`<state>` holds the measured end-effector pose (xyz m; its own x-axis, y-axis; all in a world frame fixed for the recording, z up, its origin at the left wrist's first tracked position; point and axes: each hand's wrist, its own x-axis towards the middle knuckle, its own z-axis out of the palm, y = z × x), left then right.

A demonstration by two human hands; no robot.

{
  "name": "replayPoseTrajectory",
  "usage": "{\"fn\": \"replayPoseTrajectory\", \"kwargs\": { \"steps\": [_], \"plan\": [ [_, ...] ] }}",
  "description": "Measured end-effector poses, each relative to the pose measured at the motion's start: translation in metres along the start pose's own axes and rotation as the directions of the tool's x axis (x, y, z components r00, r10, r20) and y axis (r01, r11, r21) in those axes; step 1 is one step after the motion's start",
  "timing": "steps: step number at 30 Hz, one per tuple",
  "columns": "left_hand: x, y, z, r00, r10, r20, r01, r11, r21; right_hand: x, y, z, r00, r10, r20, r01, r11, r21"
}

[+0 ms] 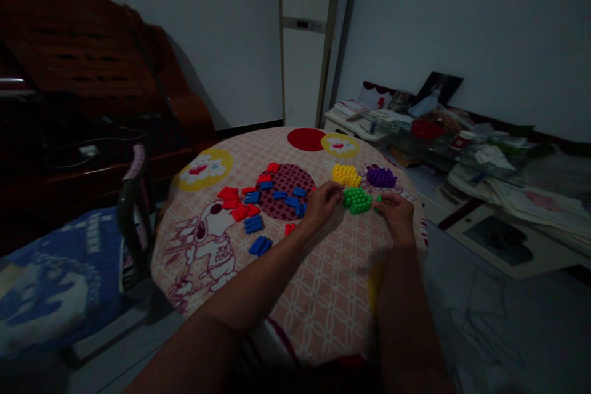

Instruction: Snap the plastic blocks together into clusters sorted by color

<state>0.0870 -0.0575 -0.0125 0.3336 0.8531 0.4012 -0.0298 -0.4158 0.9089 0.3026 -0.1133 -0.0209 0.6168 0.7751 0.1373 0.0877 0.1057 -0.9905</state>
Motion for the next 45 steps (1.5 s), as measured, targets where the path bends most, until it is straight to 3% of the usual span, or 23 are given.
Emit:
{"fn": "replayPoseTrajectory", "kwargs": {
  "steps": [14, 24, 33, 39, 45],
  "plan": [
    [0.000, -0.004, -0.003, 0.999, 0.048, -0.002, -0.048, 0.999, 0.020, 0.000, 0.007, -0.003, 0.991, 0.066, 0.114, -0.053, 0.993, -0.108],
    [0.003, -0.011, -0.005, 1.000, -0.016, -0.020, 0.016, 1.000, 0.005, 0.001, 0.006, -0.002, 0.989, -0.059, 0.133, 0.105, 0.925, -0.364],
    [0.004, -0.013, -0.007, 0.998, -0.046, -0.030, 0.046, 0.999, 0.006, -0.002, 0.004, -0.005, 0.988, -0.053, 0.147, 0.108, 0.911, -0.399],
    [0.005, -0.017, -0.007, 0.998, -0.054, -0.023, 0.055, 0.998, 0.018, -0.001, 0.005, -0.009, 0.973, -0.106, 0.203, 0.203, 0.810, -0.551],
    [0.004, -0.018, -0.007, 0.999, -0.043, -0.016, 0.043, 0.999, 0.016, 0.003, 0.011, -0.008, 0.968, -0.156, 0.198, 0.241, 0.806, -0.541]
  ]
}}
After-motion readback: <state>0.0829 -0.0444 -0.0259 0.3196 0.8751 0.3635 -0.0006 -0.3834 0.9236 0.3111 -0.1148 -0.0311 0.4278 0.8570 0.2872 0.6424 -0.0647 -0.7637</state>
